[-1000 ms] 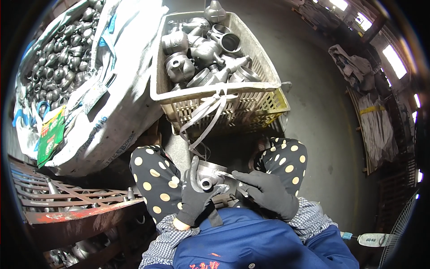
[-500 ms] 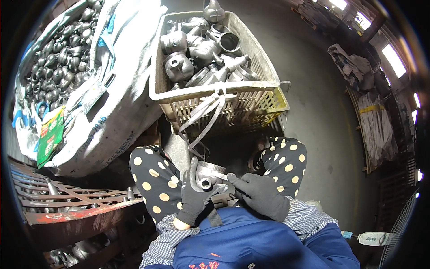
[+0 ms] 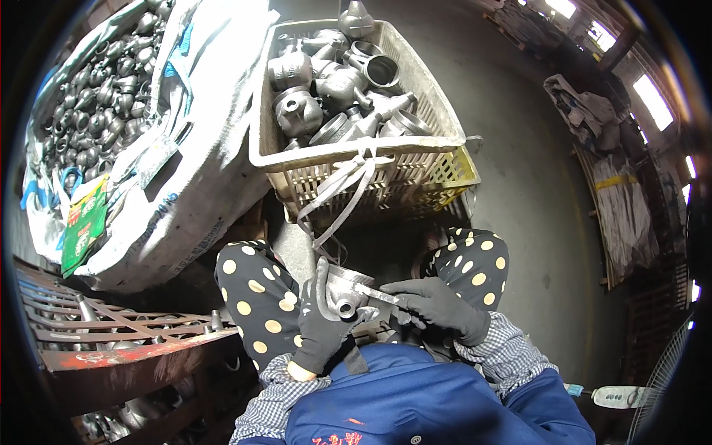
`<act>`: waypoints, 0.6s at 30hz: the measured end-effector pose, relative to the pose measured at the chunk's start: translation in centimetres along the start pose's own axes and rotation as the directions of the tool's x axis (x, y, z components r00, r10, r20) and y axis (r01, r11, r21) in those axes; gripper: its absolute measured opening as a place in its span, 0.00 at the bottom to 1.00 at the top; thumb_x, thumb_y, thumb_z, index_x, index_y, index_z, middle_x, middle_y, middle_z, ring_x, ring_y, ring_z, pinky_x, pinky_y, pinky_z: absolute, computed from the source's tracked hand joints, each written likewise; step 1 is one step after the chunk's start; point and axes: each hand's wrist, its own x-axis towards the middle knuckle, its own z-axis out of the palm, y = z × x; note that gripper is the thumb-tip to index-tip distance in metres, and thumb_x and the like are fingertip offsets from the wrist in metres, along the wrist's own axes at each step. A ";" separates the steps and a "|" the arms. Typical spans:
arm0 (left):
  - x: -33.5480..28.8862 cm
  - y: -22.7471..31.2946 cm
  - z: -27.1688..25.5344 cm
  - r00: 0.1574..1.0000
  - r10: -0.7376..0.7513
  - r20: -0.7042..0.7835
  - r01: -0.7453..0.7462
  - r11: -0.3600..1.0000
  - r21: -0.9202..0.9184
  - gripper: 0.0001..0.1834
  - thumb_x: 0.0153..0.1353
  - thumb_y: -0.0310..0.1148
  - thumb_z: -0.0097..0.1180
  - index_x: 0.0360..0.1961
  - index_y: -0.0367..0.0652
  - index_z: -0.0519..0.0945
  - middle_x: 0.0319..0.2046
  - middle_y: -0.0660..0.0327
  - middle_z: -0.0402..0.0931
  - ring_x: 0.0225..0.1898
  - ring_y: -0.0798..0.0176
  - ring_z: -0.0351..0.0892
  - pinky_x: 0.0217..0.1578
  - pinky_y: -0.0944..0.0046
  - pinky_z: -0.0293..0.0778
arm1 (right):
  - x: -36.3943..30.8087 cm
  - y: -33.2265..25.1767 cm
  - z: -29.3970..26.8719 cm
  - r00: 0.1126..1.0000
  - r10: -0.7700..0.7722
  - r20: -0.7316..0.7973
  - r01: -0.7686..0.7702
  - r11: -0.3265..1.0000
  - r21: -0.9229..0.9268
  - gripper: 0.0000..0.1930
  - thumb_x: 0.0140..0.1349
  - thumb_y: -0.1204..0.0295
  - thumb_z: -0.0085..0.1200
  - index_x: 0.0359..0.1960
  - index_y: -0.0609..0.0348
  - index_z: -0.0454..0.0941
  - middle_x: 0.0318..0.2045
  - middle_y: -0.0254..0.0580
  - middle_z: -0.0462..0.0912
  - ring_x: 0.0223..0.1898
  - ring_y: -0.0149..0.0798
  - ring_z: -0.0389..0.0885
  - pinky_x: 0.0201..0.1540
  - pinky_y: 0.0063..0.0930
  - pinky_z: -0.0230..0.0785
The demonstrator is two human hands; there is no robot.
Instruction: The person applies a yellow substance from a metal plate to various areas of several metal castings using a small tool.
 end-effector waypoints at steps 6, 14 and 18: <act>0.1 0.3 -0.3 0.984 -0.155 0.088 0.164 0.981 -0.105 0.64 0.33 0.51 0.77 0.68 0.36 0.53 0.64 0.48 0.61 0.62 0.45 0.63 0.61 0.49 0.63 | -1.1 0.8 1.8 0.793 -0.579 -0.190 0.419 0.744 -0.521 0.17 0.61 0.71 0.55 0.53 0.56 0.78 0.28 0.40 0.83 0.28 0.32 0.80 0.32 0.25 0.71; 0.2 0.7 -0.5 0.989 -0.138 0.058 0.143 0.986 -0.090 0.63 0.35 0.49 0.76 0.68 0.39 0.53 0.59 0.50 0.64 0.57 0.48 0.66 0.57 0.53 0.67 | -2.2 -1.2 2.9 0.851 -0.519 -0.080 0.152 0.388 -0.909 0.21 0.56 0.70 0.58 0.54 0.46 0.78 0.28 0.36 0.80 0.28 0.38 0.80 0.30 0.30 0.71; -0.5 -1.4 0.5 0.994 -0.102 0.048 0.110 0.966 -0.235 0.60 0.36 0.44 0.76 0.69 0.40 0.53 0.57 0.50 0.66 0.56 0.49 0.68 0.55 0.53 0.69 | -2.2 -0.4 1.4 0.824 -0.562 -0.075 0.248 0.477 -0.843 0.23 0.55 0.70 0.58 0.55 0.44 0.77 0.31 0.36 0.81 0.29 0.38 0.80 0.31 0.30 0.72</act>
